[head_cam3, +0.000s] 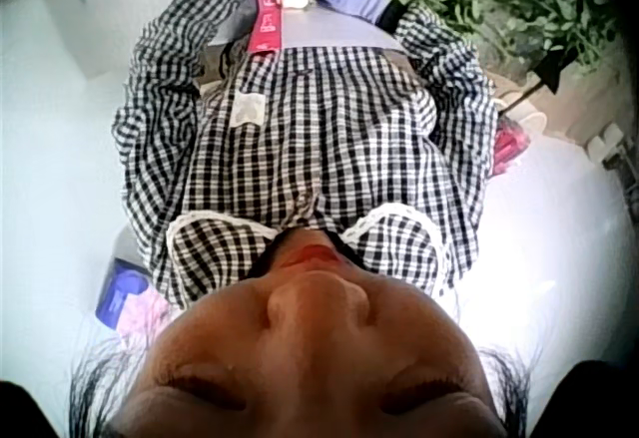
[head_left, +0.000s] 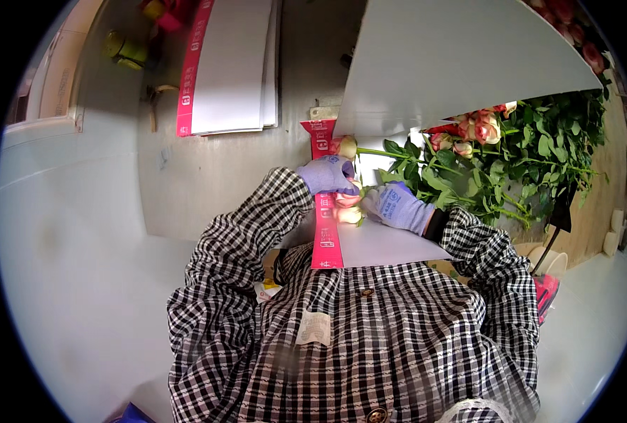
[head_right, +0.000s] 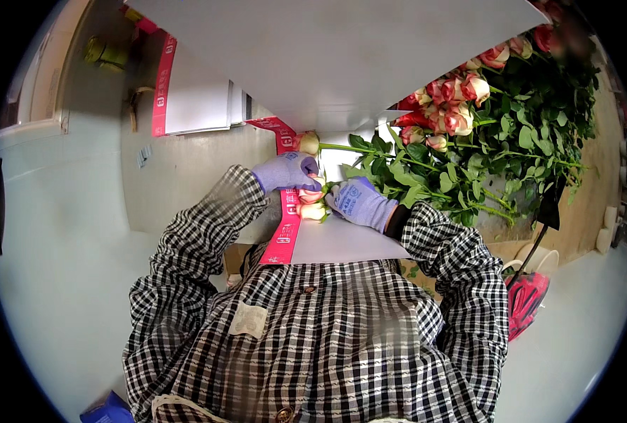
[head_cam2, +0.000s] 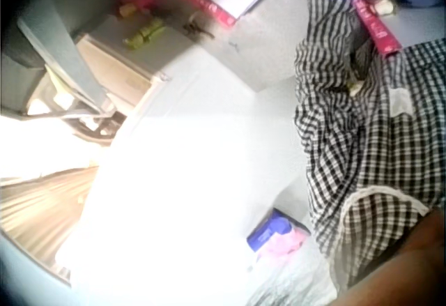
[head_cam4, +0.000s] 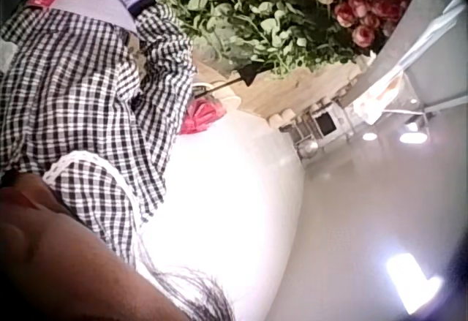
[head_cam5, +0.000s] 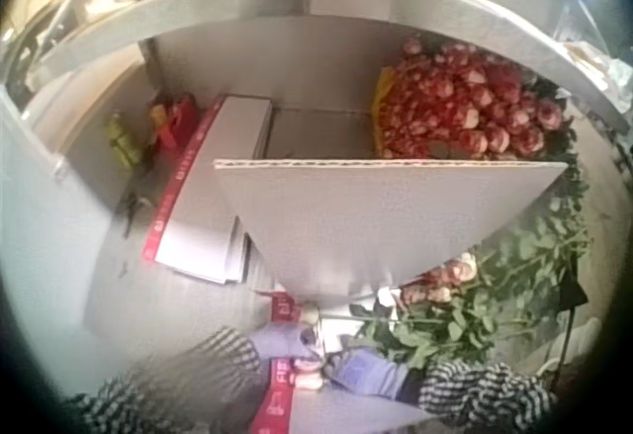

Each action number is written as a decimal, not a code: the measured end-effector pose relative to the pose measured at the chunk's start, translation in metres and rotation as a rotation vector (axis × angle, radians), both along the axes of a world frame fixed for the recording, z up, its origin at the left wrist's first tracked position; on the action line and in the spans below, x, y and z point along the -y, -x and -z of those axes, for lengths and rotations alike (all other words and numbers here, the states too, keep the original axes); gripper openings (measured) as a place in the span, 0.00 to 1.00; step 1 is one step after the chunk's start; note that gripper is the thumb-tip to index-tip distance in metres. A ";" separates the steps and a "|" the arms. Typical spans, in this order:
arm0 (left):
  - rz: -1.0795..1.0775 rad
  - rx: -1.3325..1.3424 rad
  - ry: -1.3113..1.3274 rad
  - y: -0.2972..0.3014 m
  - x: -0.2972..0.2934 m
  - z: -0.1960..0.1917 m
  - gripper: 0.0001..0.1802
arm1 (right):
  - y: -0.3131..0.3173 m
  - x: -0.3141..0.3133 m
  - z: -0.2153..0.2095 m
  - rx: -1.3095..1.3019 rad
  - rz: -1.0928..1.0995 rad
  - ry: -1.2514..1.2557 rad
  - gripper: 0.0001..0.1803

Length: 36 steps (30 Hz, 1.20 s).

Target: The person repeatedly picks up bunches of roses, trims the stems, and places them into pink and blue boxes. They also handle green leafy stems, placing them into a basket. The person wears purple gloves and a checkered shirt while working at a metal table.

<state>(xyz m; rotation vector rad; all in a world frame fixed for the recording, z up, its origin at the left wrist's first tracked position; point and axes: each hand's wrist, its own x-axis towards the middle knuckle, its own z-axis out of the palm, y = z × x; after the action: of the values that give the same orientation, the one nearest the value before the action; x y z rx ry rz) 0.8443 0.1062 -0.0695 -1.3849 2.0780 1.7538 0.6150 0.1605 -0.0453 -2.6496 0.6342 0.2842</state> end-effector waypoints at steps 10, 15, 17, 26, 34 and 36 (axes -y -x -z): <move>-0.058 -0.065 -0.099 0.001 -0.003 0.007 0.24 | 0.005 -0.007 0.020 0.080 0.012 -0.047 0.15; -0.064 -0.034 -0.083 0.003 -0.002 0.008 0.23 | 0.001 -0.005 0.012 0.036 0.025 -0.104 0.14; -0.052 -0.020 -0.074 0.003 0.000 0.004 0.23 | 0.001 -0.002 0.014 0.048 -0.001 -0.090 0.15; -0.145 -0.069 -0.021 0.006 -0.018 0.018 0.21 | 0.001 -0.001 0.014 0.018 -0.006 -0.091 0.16; -0.191 0.059 0.280 0.000 -0.047 -0.011 0.19 | 0.005 0.051 -0.010 -0.169 0.591 0.070 0.22; -0.372 0.108 0.307 0.003 -0.064 -0.012 0.22 | 0.020 0.034 0.014 -0.179 0.401 0.220 0.23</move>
<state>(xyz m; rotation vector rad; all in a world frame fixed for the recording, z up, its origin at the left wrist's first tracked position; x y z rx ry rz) 0.8416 0.1698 -0.0570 -2.0162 2.2120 1.4634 0.5945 0.1264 -0.0590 -2.6363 1.2989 0.3511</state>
